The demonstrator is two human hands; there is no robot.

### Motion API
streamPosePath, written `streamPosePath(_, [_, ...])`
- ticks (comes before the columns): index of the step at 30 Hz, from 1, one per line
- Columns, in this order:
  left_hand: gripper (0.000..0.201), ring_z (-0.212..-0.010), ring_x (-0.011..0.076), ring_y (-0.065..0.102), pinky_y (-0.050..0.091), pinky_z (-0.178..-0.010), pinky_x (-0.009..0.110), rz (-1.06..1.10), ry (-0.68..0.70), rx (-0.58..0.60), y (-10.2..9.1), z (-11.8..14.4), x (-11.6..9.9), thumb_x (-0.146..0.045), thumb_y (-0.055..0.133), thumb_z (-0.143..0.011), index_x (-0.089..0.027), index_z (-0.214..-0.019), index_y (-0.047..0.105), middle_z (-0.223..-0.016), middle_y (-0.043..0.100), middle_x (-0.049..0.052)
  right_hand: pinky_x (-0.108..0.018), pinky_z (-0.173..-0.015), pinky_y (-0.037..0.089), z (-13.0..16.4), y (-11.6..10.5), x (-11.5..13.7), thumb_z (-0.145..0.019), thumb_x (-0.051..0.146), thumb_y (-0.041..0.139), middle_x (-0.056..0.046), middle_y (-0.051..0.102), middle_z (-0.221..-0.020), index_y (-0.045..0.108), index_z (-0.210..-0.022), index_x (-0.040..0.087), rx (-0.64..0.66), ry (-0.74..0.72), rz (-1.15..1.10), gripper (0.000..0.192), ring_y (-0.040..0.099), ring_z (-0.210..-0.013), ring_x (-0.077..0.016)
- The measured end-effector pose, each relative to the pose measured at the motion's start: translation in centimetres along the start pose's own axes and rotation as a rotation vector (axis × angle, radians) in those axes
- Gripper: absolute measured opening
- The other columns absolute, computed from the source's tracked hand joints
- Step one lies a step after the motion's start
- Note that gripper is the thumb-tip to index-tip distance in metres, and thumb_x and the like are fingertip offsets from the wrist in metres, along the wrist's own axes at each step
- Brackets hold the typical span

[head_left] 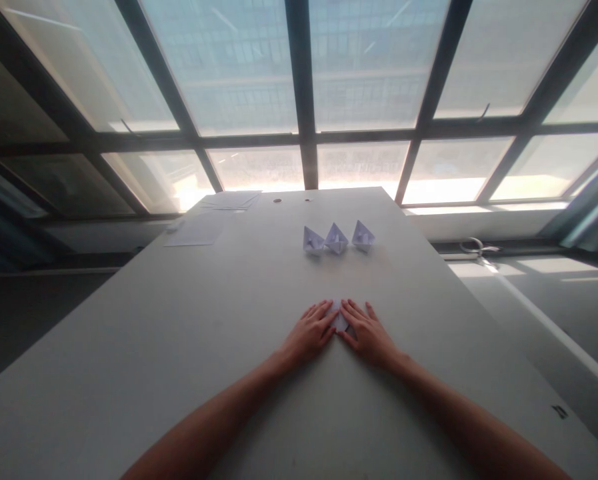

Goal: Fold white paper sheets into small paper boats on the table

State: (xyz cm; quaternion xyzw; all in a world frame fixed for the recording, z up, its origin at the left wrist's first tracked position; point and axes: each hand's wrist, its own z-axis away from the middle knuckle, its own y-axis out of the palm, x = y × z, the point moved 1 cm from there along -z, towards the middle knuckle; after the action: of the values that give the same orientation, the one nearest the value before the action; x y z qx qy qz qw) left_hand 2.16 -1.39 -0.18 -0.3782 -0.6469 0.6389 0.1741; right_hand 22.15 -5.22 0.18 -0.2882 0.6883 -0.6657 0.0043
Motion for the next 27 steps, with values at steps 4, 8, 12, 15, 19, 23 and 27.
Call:
streamPosePath(4, [0.058,-0.146,0.0237,0.023,0.020,-0.119,0.042,-0.041,-0.034,-0.007,0.05,0.10,0.05,-0.044,0.039,-0.100,-0.020,-0.152,0.030,-0.158,0.028,0.010,-0.049,-0.120,0.006,-0.06,0.13,-0.04,-0.097,0.050,0.039,-0.013,0.025,-0.158,0.034,-0.150,0.015,-0.006,0.030,0.015,0.064,0.016,-0.148,-0.0245])
streamPosePath(8, [0.055,-0.146,0.0243,0.025,0.022,-0.119,0.044,-0.013,-0.021,-0.006,-0.11,0.10,0.07,-0.041,0.040,-0.100,-0.025,-0.151,0.032,-0.158,0.029,0.009,-0.048,-0.120,0.008,-0.14,0.26,-0.17,-0.097,0.051,0.041,-0.013,0.027,-0.158,0.036,-0.150,0.016,-0.022,0.050,0.004,0.064,0.016,-0.148,-0.0243])
streamPosePath(12, [0.047,-0.144,0.0249,0.029,0.024,-0.118,0.045,0.026,-0.015,-0.024,-0.17,0.01,0.19,-0.034,0.042,-0.099,-0.029,-0.146,0.042,-0.155,0.034,0.006,-0.048,-0.120,0.008,-0.14,0.29,-0.32,-0.096,0.049,0.044,-0.011,0.028,-0.157,0.037,-0.149,0.018,-0.024,0.056,-0.009,0.062,0.017,-0.147,-0.0235])
streamPosePath(15, [0.046,-0.144,0.0257,0.029,0.023,-0.118,0.046,0.025,-0.007,-0.026,-0.30,0.01,0.00,-0.035,0.043,-0.099,-0.031,-0.145,0.044,-0.156,0.034,0.005,-0.048,-0.119,0.007,-0.11,0.22,-0.33,-0.096,0.048,0.043,-0.011,0.029,-0.157,0.040,-0.148,0.019,-0.025,0.047,-0.017,0.060,0.017,-0.147,-0.0235])
streamPosePath(19, [0.047,-0.145,0.0262,0.027,0.021,-0.118,0.048,0.018,-0.001,0.002,-0.56,0.12,-0.41,-0.042,0.039,-0.101,-0.032,-0.147,0.041,-0.157,0.031,0.006,-0.048,-0.119,0.009,-0.15,0.20,-0.31,-0.098,0.044,0.040,-0.011,0.034,-0.155,0.047,-0.143,0.019,-0.042,0.063,-0.040,0.052,0.020,-0.147,-0.0230])
streamPosePath(23, [0.048,-0.145,0.0265,0.027,0.022,-0.118,0.048,0.014,-0.003,-0.002,-0.48,0.13,-0.46,-0.041,0.041,-0.100,-0.033,-0.147,0.039,-0.157,0.032,0.006,-0.046,-0.120,0.012,-0.19,0.20,-0.27,-0.094,0.040,0.050,-0.010,0.038,-0.153,0.048,-0.141,0.018,-0.088,0.079,-0.055,0.052,0.024,-0.145,-0.0235])
streamPosePath(27, [0.052,-0.137,0.0251,0.039,0.027,-0.117,0.045,0.086,-0.034,-0.087,-0.49,-0.10,-0.31,-0.035,0.049,-0.096,-0.026,-0.147,0.040,-0.148,0.045,0.008,-0.046,-0.119,0.016,-0.08,-0.06,-0.10,-0.091,0.034,0.054,-0.009,0.047,-0.147,0.046,-0.142,0.021,-0.132,0.066,-0.079,0.054,0.033,-0.141,-0.0242])
